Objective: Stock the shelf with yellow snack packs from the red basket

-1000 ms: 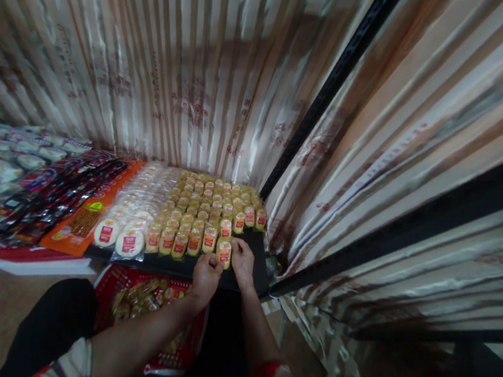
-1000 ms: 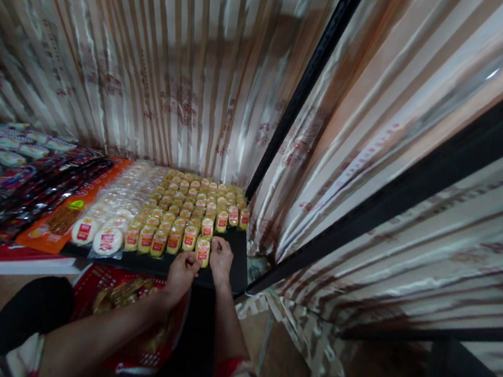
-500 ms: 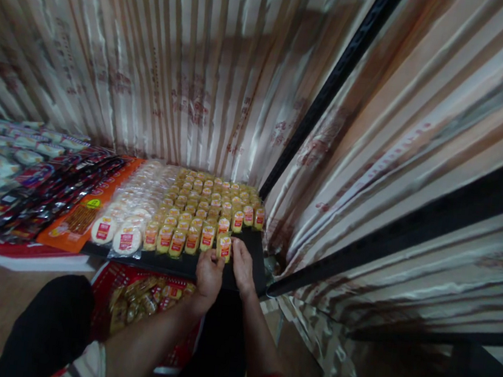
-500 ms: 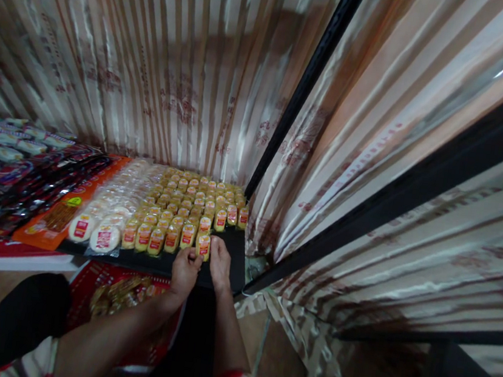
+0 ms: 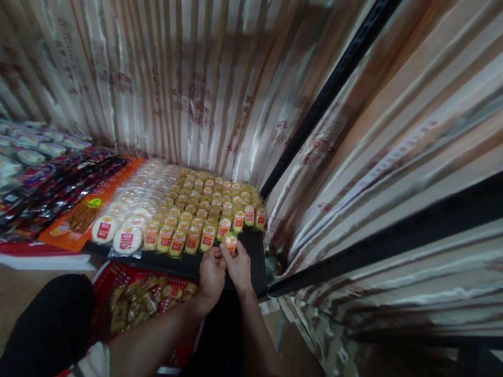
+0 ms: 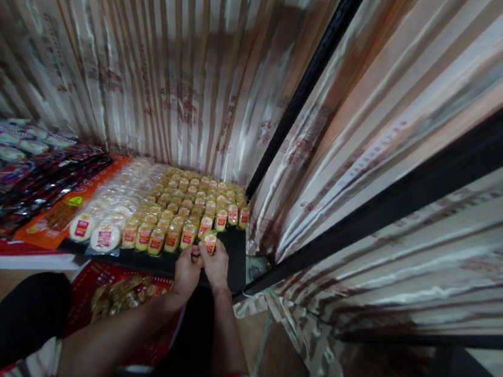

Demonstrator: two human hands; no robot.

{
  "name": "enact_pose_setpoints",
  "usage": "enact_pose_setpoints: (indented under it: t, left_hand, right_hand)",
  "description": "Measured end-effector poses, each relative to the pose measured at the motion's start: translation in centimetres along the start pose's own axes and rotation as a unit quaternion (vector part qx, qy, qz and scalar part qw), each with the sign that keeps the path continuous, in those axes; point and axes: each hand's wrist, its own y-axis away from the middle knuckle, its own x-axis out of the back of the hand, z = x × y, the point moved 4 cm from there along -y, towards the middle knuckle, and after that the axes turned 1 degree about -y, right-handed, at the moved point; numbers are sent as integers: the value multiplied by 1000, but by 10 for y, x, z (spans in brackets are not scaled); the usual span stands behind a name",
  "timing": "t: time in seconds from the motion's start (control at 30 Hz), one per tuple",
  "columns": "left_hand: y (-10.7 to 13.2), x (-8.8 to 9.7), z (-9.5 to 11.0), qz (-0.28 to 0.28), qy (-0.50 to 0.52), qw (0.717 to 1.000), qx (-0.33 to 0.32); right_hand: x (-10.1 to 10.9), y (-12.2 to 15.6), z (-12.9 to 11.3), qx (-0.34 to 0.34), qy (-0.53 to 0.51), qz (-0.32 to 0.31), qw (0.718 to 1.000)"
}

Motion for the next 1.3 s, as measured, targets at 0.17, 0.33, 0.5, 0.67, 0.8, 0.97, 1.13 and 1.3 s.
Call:
enact_pose_setpoints:
  t: [0.17,0.33,0.5,0.67,0.8,0.97,1.13,1.3]
  left_hand:
    - [1,6,-2,-6,-38,999,-15]
    - [1,12,1,2,-82,996,-43]
    - [2,12,-4,-7,-64,997,-44]
    - [1,15,0,-19,-53,997,-51]
    - [-3,20,8,-24,-60,996,-61]
    - [-7,24,4,-23,-71,996,-43]
    - [-6,24,-3,-27,-79,996,-38]
    - [-7,26,-3,-22,-94,994,-54]
  right_hand:
    - [-4,1,2,9,31,65,997]
    - [-6,-1,0,1,51,97,994]
    - [-9,-5,3,8,68,102,992]
    - [-12,-6,7,33,44,111,992]
    - [-11,-8,4,43,57,103,992]
    - [-12,-11,0,62,101,121,986]
    - [-20,-11,0,84,102,138,982]
    - [-22,-12,-1,78,133,138,978]
